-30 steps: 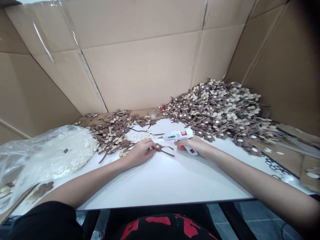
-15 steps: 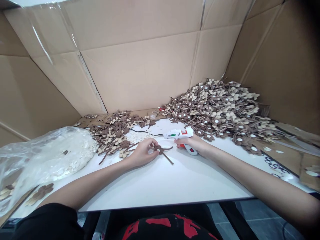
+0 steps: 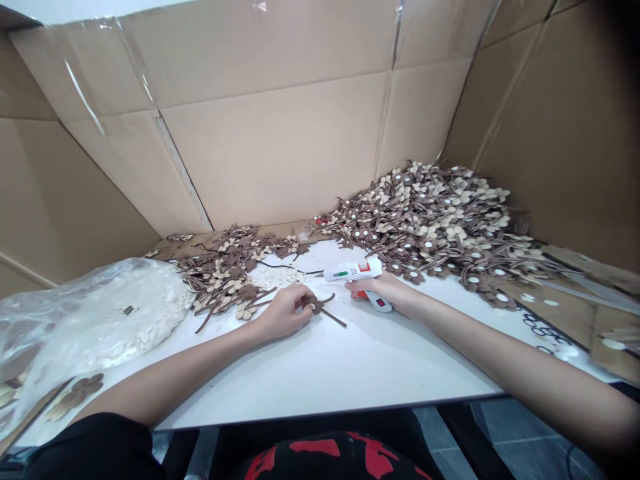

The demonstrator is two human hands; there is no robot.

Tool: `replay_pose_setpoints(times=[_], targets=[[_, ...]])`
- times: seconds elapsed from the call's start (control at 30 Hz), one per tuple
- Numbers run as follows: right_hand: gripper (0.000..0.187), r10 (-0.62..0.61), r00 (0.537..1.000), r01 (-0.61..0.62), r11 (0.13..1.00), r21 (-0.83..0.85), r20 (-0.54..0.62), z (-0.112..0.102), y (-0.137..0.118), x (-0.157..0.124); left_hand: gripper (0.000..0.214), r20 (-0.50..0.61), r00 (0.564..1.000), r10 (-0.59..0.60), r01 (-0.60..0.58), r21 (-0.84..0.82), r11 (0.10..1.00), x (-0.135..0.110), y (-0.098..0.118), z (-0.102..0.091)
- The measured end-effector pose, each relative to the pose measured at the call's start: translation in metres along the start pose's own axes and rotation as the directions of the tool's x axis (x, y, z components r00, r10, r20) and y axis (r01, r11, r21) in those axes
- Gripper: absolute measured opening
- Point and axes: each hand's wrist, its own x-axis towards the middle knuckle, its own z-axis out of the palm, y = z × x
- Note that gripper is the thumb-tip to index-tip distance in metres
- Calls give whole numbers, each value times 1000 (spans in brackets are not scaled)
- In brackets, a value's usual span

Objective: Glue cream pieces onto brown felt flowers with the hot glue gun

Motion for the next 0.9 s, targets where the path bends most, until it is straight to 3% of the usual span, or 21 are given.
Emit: replay_pose_setpoints(times=[0.37,0.63,0.73,0.8,0.87,0.9], targets=[[17,-8,1000,8,1000,-21,-14,-1,3,2,19,-10,997,73,-73,36,997,-1,1,-2],[22,-40,999,40,999,-18,18,-2,7,6,17,68,997,-46,51,-62,997,-1,12,-8],[22,-60,998,60,998,-4,32,-2,9,7,13,213,973,-85,120,-159,980,6,27,-15],[21,-83,996,83,997,2,35,-2,9,7,10,314,948,-40,138,-297,945,19,44,-20],[20,-117,993,117,993,-8,22,-2,8,7,16,334,943,-2,154,-429,890,39,63,-25],[20,-125,992,125,992,-15,12,-3,8,6,21,266,964,7,130,-492,861,51,72,-26]])
